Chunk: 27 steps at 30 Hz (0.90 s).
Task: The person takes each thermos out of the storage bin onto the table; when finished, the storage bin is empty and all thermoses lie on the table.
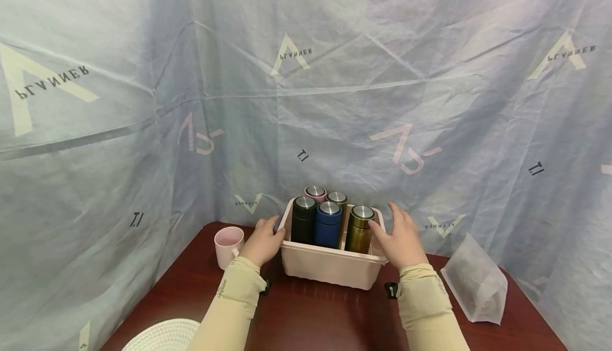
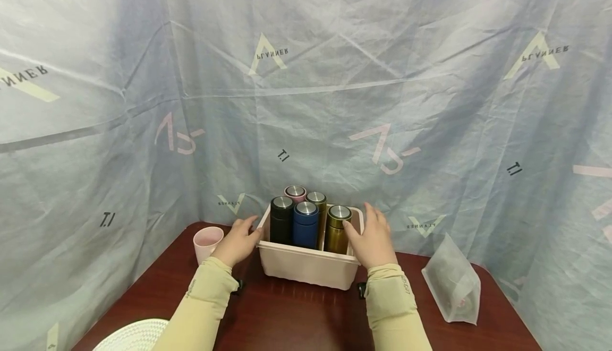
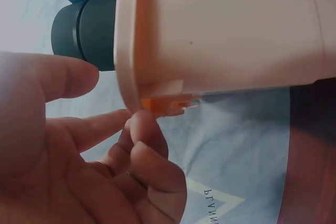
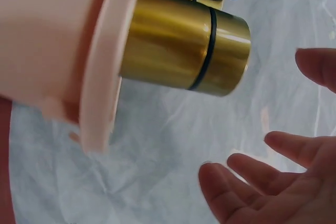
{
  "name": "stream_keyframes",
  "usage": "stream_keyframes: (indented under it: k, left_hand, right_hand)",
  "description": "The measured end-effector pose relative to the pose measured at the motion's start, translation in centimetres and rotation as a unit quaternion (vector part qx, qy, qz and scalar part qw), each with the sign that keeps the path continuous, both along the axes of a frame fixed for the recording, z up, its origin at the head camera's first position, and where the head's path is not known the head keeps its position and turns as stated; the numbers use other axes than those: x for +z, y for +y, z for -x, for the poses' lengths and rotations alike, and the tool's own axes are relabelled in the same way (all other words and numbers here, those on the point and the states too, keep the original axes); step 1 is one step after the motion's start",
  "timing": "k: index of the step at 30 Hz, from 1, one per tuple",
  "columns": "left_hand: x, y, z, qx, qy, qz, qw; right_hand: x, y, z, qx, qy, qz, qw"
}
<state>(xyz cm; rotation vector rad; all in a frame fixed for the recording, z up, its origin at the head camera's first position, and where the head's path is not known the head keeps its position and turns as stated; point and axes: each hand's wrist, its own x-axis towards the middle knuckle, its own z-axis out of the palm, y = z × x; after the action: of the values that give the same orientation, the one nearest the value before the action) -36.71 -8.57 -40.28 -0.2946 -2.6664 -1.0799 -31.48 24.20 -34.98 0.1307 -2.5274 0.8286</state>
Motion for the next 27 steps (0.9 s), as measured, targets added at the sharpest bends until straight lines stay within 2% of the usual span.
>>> stream_keyframes:
  k: [8,14,20,27]
  left_hand:
    - [-0.8,0.3,0.3,-0.011,-0.001,0.01,0.9999]
    - [-0.9,0.6,0.2,-0.005,-0.014,0.014,0.9998]
    - [-0.8,0.7,0.2,-0.002,-0.014,0.012,0.9998]
    - [-1.1,0.6,0.4,0.002,-0.003,0.008,1.0]
  right_hand:
    - [-1.0,-0.4,0.6,0.011,0.002,0.057,0.9983]
    - [-1.2,-0.7,1.0,0.017,0.007,0.058,0.9982]
    - [-0.8,-0.9,1.6,0.021,-0.006,0.053,0.9983]
    - [-0.8,-1.2,2.4,0.036,-0.021,0.052,0.9977]
